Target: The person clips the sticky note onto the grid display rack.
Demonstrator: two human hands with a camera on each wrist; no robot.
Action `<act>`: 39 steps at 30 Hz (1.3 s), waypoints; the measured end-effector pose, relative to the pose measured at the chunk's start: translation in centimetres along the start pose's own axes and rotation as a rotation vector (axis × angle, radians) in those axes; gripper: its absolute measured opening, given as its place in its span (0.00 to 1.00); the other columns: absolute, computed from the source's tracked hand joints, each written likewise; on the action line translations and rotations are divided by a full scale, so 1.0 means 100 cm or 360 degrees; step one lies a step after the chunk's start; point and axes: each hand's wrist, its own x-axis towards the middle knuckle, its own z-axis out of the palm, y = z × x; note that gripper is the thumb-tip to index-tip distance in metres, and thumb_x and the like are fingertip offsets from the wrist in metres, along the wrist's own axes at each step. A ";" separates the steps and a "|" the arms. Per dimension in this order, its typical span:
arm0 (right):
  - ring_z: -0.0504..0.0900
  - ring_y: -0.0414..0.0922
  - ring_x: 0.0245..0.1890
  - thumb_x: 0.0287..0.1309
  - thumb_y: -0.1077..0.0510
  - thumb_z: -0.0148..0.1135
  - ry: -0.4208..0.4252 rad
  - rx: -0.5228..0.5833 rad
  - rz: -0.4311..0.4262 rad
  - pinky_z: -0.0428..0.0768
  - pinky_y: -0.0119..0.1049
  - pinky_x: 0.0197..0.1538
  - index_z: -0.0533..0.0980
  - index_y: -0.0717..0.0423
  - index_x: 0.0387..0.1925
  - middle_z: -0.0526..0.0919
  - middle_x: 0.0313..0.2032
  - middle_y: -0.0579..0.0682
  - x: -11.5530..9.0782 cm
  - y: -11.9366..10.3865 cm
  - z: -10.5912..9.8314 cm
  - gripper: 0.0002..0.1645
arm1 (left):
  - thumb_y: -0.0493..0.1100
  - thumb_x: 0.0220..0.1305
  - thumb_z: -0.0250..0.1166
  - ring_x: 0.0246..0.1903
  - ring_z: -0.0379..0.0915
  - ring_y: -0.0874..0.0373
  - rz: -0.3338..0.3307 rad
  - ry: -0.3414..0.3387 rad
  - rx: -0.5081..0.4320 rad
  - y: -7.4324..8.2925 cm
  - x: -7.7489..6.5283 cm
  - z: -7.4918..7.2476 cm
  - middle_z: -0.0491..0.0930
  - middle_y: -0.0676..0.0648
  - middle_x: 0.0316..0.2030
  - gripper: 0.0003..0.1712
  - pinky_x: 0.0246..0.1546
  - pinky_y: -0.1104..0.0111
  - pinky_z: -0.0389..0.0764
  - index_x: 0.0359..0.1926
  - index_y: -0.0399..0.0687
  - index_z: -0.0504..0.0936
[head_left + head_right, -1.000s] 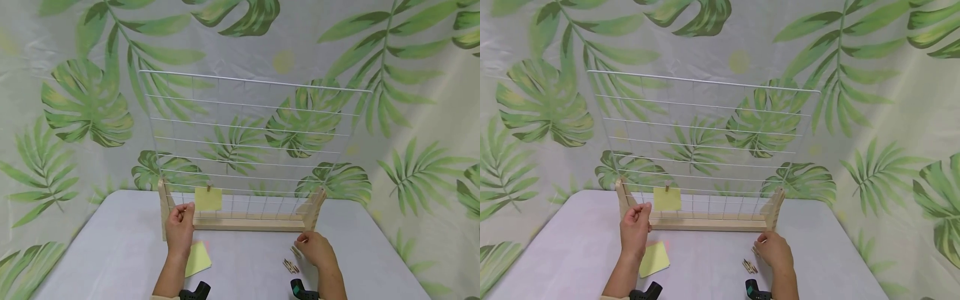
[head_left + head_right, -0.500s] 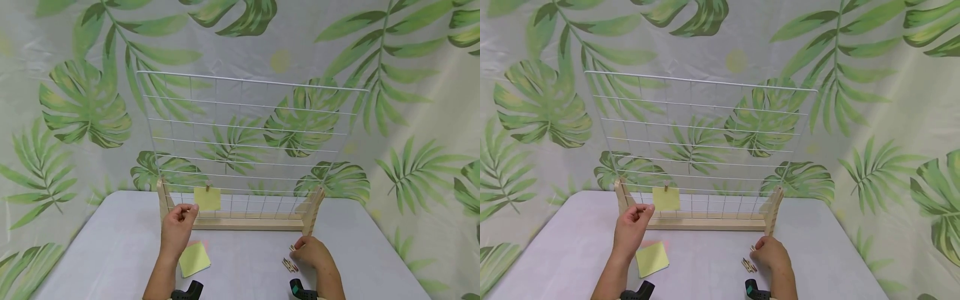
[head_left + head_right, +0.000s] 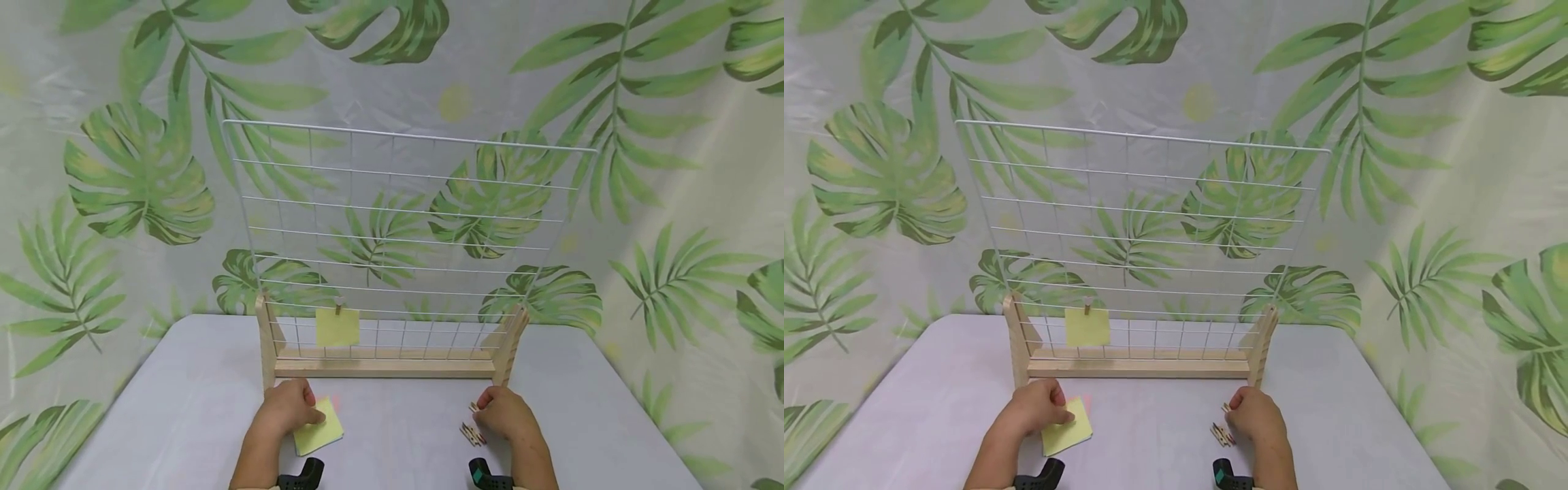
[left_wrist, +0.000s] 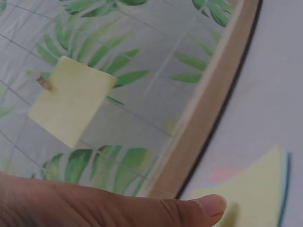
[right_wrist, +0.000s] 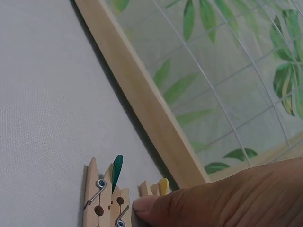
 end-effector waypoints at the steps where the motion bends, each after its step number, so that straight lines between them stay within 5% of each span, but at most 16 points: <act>1: 0.75 0.48 0.30 0.50 0.60 0.73 0.0004 -0.0005 -0.0002 0.68 0.36 0.29 0.79 0.55 0.29 0.81 0.28 0.51 0.000 0.001 0.000 0.08 | 0.41 0.41 0.83 0.34 0.67 0.47 0.0005 0.0006 0.0026 -0.001 0.001 0.002 0.76 0.46 0.28 0.21 0.35 0.61 0.67 0.28 0.44 0.77; 7: 0.75 0.48 0.29 0.50 0.63 0.72 0.0009 0.0003 0.0006 0.68 0.35 0.28 0.79 0.56 0.29 0.80 0.27 0.51 0.001 0.003 0.000 0.08 | 0.40 0.37 0.83 0.37 0.69 0.42 -0.0021 0.0015 0.0047 -0.006 0.005 0.010 0.76 0.39 0.34 0.25 0.36 0.56 0.74 0.35 0.41 0.79; 14: 0.74 0.47 0.28 0.50 0.60 0.73 0.0020 -0.0001 -0.0027 0.69 0.35 0.28 0.78 0.56 0.27 0.80 0.26 0.50 -0.001 0.004 -0.001 0.08 | 0.35 0.44 0.80 0.29 0.73 0.53 -0.0049 -0.0015 -0.0015 -0.005 0.005 0.009 0.80 0.46 0.29 0.20 0.28 0.65 0.74 0.36 0.40 0.79; 25: 0.75 0.46 0.28 0.67 0.48 0.64 0.0028 -0.0044 0.0014 0.70 0.36 0.28 0.80 0.58 0.32 0.80 0.25 0.49 0.001 0.000 0.000 0.17 | 0.35 0.58 0.69 0.26 0.72 0.53 -0.0118 0.0025 -0.0019 -0.001 0.003 0.003 0.80 0.45 0.28 0.07 0.25 0.67 0.69 0.38 0.39 0.82; 39: 0.78 0.48 0.31 0.55 0.55 0.74 -0.0028 0.0032 0.0060 0.74 0.39 0.31 0.80 0.56 0.33 0.83 0.30 0.51 -0.001 -0.003 0.000 0.12 | 0.39 0.61 0.68 0.27 0.70 0.54 -0.0122 0.0069 -0.0022 0.004 0.001 -0.002 0.80 0.46 0.28 0.08 0.24 0.68 0.69 0.41 0.40 0.86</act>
